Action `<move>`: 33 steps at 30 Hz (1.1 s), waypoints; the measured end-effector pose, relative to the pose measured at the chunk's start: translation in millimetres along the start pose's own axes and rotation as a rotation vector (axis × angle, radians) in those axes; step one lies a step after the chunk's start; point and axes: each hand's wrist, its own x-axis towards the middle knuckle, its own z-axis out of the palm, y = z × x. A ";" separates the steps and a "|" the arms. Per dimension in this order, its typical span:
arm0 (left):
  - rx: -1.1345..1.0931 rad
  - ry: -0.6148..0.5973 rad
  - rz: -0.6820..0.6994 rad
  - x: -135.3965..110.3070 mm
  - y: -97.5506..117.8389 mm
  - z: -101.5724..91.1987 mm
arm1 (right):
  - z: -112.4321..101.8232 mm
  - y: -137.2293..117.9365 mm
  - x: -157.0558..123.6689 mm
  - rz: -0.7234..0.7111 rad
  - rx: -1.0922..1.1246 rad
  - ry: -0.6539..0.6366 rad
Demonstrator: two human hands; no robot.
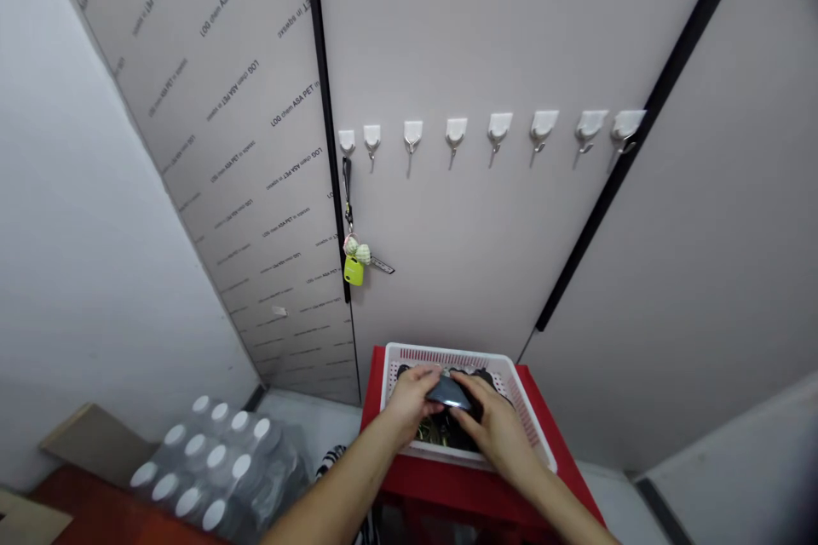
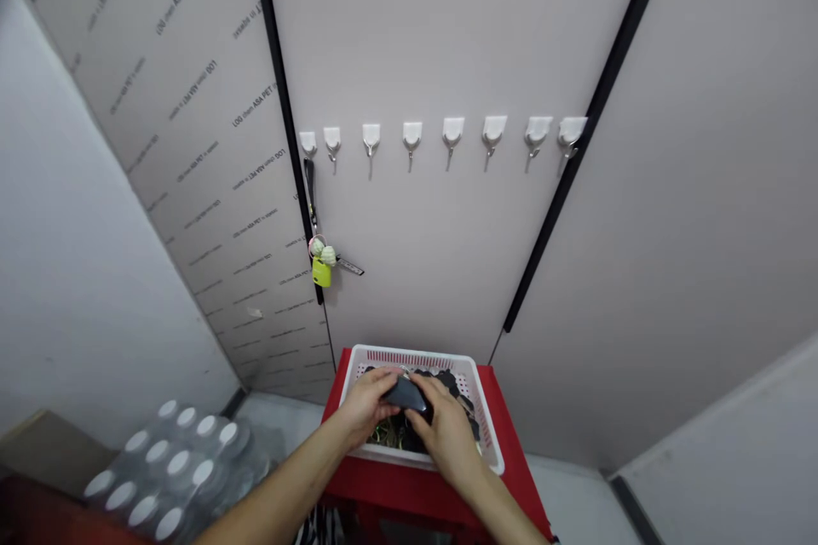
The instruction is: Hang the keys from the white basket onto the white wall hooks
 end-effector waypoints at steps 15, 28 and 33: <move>0.311 0.117 0.182 1.1 20.7 -22.9 | -43.1 -11.1 20.4 0.090 -0.024 -0.188; 0.438 -0.238 0.268 -10.4 22.9 -0.7 | -42.4 -44.4 47.7 -0.110 -0.138 -0.355; 0.298 -0.150 0.286 -8.4 32.0 4.5 | -39.3 -43.0 60.8 0.066 0.204 -0.203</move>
